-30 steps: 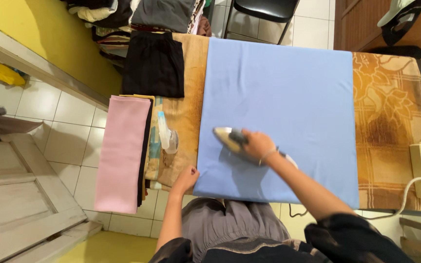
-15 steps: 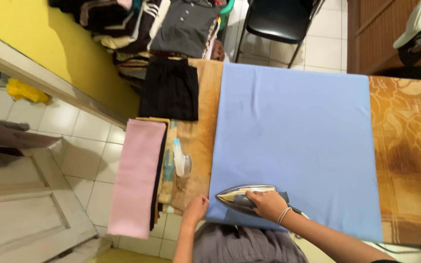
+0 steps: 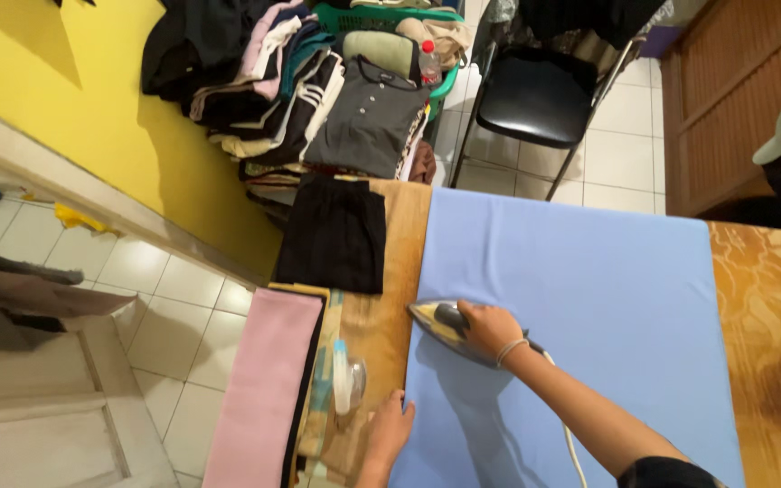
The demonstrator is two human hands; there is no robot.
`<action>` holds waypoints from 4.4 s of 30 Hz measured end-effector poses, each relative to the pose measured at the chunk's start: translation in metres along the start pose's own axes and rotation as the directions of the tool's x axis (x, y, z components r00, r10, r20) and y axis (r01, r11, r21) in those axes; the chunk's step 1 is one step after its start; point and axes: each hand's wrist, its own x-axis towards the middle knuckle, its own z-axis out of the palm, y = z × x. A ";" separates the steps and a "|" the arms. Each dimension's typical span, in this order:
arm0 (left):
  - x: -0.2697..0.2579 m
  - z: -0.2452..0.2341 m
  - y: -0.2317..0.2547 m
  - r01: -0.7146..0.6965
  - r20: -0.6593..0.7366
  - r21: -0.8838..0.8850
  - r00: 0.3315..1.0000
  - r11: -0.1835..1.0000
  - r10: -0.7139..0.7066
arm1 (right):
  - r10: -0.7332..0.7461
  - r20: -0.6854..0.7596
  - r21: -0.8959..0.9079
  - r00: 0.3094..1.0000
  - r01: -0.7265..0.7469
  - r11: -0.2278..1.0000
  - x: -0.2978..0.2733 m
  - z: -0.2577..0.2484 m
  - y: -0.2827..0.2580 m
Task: The person irons a light blue cloth on a table, repeatedly smoothing it with an iron and adjusting its position. The person flips the cloth over and continues ironing the other side.
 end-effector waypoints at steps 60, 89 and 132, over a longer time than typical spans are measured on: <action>0.035 -0.012 0.074 0.195 0.059 0.282 0.974 0.939 -0.220 | 0.492 -0.053 0.462 0.869 -0.416 0.784 0.066 0.010 -0.007; 0.104 -0.037 0.123 -0.029 -0.034 -0.335 0.999 0.942 0.019 | 0.381 0.330 0.013 0.864 -0.407 0.913 -0.254 0.011 0.138; 0.298 -0.105 0.200 -0.361 -0.396 -0.826 0.918 0.434 0.010 | -0.575 0.177 0.082 0.799 0.570 0.818 -0.054 0.047 0.014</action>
